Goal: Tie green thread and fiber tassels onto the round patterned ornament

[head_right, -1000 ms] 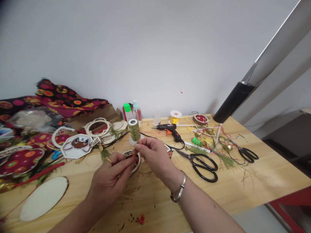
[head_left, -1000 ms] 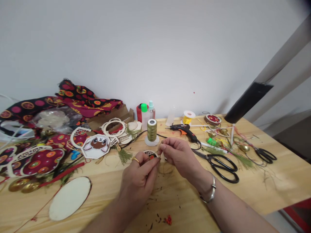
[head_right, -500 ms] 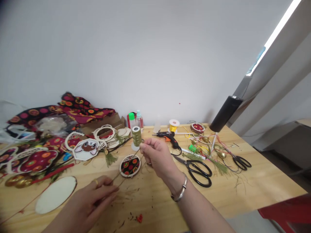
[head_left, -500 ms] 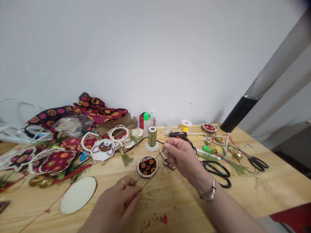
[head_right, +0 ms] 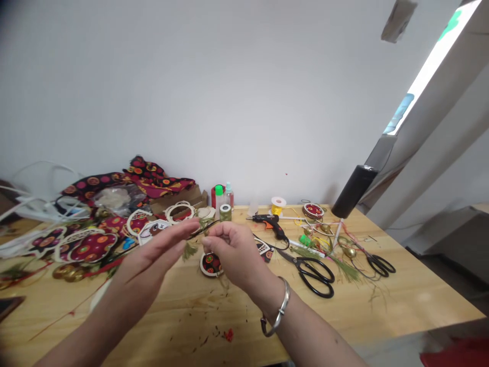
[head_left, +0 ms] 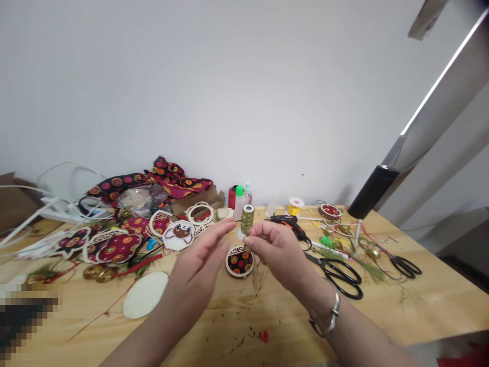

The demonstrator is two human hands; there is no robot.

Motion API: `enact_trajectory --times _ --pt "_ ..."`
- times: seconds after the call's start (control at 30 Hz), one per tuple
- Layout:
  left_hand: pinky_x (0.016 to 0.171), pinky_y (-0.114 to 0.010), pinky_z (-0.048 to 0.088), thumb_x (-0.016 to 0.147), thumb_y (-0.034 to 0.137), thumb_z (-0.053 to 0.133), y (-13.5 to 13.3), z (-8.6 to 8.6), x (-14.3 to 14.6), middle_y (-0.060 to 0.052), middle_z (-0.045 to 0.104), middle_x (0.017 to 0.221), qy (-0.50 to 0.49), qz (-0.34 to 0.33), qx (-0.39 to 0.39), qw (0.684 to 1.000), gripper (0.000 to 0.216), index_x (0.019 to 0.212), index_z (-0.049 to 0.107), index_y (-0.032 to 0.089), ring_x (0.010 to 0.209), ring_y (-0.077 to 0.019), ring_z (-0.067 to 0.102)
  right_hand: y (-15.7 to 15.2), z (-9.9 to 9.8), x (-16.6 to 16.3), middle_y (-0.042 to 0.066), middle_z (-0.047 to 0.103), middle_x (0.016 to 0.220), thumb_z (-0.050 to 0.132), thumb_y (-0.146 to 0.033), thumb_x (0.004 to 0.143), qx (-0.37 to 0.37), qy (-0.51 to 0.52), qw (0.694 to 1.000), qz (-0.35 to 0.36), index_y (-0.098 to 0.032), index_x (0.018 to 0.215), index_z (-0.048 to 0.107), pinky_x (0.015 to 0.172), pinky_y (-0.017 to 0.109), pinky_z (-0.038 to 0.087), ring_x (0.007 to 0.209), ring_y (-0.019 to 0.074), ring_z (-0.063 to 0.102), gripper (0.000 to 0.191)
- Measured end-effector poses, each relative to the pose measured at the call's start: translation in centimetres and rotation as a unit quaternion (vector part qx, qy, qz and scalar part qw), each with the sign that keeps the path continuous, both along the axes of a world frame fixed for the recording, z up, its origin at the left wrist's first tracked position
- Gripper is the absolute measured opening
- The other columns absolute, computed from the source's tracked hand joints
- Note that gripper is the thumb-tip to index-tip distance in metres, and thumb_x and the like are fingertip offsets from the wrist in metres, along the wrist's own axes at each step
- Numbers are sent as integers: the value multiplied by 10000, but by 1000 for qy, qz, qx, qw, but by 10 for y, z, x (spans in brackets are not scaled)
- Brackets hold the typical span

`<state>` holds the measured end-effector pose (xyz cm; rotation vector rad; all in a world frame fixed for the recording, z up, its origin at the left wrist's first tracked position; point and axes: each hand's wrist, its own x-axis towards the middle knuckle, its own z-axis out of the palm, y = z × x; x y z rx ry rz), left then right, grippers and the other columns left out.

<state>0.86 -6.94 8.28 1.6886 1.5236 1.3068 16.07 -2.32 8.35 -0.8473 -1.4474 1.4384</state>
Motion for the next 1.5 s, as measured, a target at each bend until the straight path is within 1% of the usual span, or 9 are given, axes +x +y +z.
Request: enact_trajectory --times 0.07,0.17,0.37,0.57,0.8,1.0,1.13,1.3,1.5 --pt "974 -308 386 842 356 464 5 -1 13 -27 615 1211 -56 -32 -44 997 358 1154 591 235 1162 -204 503 0 0 -3 -58 480 517 580 -148 705 26 -22 999 -14 -146 598 543 456 176 316 468 49 374 113" --pt "960 -312 392 850 351 454 11 -10 17 -49 620 1194 -81 -46 -53 994 374 1166 577 196 1121 -207 528 3 -3 -5 -40 516 536 562 -156 715 48 -48 997 -24 -149 597 549 493 191 363 498 70 431 119" --pt "872 -299 430 858 312 453 26 -30 11 -50 671 1065 -31 -73 -31 996 309 1081 625 187 968 -201 593 19 -22 -7 -35 534 557 575 -192 695 43 -80 995 -51 -154 598 559 510 201 370 519 84 451 105" --pt "785 -253 446 823 280 523 46 -48 12 -34 708 913 -14 -53 5 999 218 912 694 179 838 -175 618 40 -49 -7 -36 532 569 587 -226 684 24 -82 995 -59 -160 604 558 519 208 363 526 89 446 108" --pt "667 -253 471 720 304 639 59 -61 10 -17 728 767 -146 -23 -122 982 180 806 735 178 725 -183 621 52 -64 -7 -21 569 584 609 -204 662 1 -93 993 -75 -156 603 589 558 220 398 559 104 486 78" --pt "534 -204 414 692 282 682 62 -73 1 -16 702 690 -222 -60 -190 955 154 789 742 180 583 -126 550 53 -78 -6 -8 590 626 654 -235 667 -14 -80 995 -52 -152 642 629 576 225 404 582 101 487 91" --pt "490 -181 356 679 290 704 63 -80 0 -15 654 621 -269 -83 -226 933 170 786 741 164 529 -89 490 50 -79 -1 -12 599 630 676 -238 646 -39 -61 997 -34 -146 650 643 589 233 415 577 96 497 97" --pt "418 -171 257 637 286 735 63 -80 0 -13 610 566 -325 -97 -261 904 178 744 737 144 448 -51 398 47 -70 3 -23 587 596 688 -221 632 -67 -52 996 -25 -139 628 640 568 230 415 544 83 491 95" --pt "377 -161 166 615 263 740 64 -77 -1 -13 610 549 -349 -107 -302 881 135 678 727 145 389 -19 324 46 -66 6 -66 498 492 711 -230 616 -110 -39 993 13 -125 612 622 460 193 323 448 41 379 138"
